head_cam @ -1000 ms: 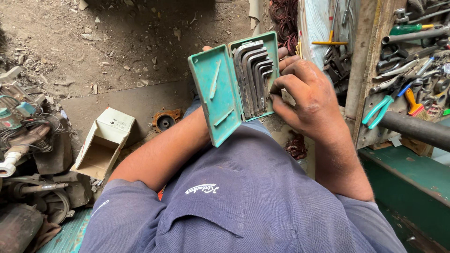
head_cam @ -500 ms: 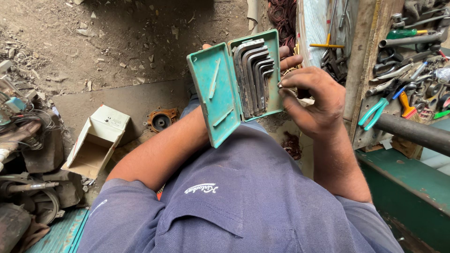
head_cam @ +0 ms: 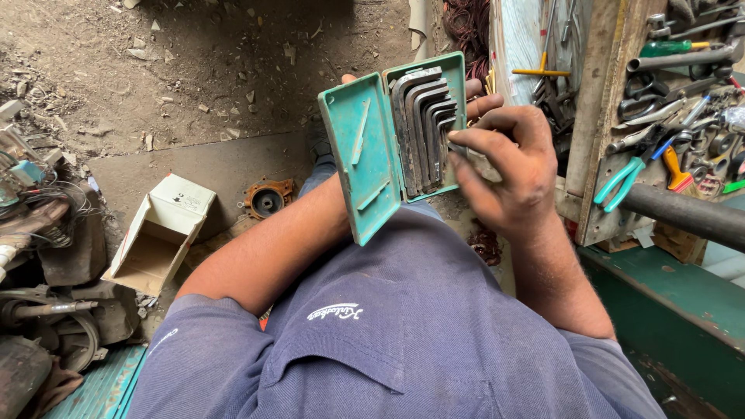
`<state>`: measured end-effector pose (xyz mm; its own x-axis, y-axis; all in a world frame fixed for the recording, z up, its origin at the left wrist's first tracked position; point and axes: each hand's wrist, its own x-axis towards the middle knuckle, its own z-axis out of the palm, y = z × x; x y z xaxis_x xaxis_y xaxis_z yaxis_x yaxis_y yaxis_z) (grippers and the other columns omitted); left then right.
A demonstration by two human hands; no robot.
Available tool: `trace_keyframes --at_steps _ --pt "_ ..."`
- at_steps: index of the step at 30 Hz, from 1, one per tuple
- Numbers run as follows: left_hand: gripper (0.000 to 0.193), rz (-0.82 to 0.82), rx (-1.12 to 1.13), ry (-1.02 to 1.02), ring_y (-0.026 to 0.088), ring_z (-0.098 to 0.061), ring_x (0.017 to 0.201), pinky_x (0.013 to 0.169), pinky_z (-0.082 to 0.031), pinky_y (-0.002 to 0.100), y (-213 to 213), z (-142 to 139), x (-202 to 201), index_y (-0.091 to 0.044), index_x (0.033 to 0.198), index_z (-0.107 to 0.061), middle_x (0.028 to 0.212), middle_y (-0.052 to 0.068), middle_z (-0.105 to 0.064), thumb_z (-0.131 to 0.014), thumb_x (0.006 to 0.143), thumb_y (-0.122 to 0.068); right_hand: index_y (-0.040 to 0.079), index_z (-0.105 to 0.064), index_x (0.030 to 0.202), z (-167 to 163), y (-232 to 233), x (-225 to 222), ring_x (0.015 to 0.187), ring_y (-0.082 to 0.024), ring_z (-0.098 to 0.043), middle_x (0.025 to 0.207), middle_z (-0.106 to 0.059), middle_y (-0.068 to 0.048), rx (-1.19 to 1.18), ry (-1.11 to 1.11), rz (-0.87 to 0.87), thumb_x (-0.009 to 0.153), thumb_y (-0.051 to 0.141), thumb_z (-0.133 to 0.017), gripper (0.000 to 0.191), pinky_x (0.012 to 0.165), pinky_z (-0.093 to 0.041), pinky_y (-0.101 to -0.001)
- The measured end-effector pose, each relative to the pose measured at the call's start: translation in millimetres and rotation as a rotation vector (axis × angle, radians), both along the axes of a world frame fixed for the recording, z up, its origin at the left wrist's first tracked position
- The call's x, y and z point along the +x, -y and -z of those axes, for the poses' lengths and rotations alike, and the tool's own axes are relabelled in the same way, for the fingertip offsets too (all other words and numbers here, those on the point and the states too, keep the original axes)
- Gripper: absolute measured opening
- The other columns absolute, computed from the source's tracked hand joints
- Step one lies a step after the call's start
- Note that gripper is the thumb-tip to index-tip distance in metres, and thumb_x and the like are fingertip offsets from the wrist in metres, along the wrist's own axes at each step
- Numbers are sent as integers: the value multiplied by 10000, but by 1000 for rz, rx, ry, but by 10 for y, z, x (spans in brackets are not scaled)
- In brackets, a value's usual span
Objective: The person opens a green case of hex keys, selects one, then sits on the floor and threads a bolt by hand into a rusty electric motor housing. They continue turning the bolt, then stand and hold the case near the workbench.
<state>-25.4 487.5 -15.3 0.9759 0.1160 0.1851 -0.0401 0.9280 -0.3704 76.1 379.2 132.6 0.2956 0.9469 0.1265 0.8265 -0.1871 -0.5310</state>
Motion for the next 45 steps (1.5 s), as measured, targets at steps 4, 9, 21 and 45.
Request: trace_keyframes --at_steps 4,9,21,45 --pt "1420 -48 139 -7 395 -336 1582 1375 -265 488 19 32 56 41 1631 -249 1648 271 -329 -291 716 -1044 108 -736 1156 -14 -2 -91 1175 -373 -537 1240 -551 -160 5 111 -149 785 133 -888 401 927 -524 -429" --pt "1398 16 33 -34 371 -333 1555 1330 -275 468 82 -37 2 20 1647 -243 1647 257 -335 -262 724 -1029 175 -761 1180 39 55 -94 1187 -324 -553 1337 -571 -117 -51 232 -160 838 199 -893 367 1012 -446 -455" --pt "1375 52 56 -55 360 -341 1552 1328 -298 485 139 -106 -20 24 1657 -215 1671 259 -314 -311 748 -1004 74 -732 1148 29 221 -21 1119 -314 -593 1233 -616 -135 -10 2 -96 802 9 -815 362 1152 -475 -455" --pt "1371 105 94 29 333 -354 1540 1272 -354 434 274 -308 13 28 1626 -249 1662 236 -305 -325 739 -1014 131 -739 1289 -26 632 88 1364 -330 -496 1433 -630 -56 -46 205 -170 858 336 -876 496 1175 -327 -539"
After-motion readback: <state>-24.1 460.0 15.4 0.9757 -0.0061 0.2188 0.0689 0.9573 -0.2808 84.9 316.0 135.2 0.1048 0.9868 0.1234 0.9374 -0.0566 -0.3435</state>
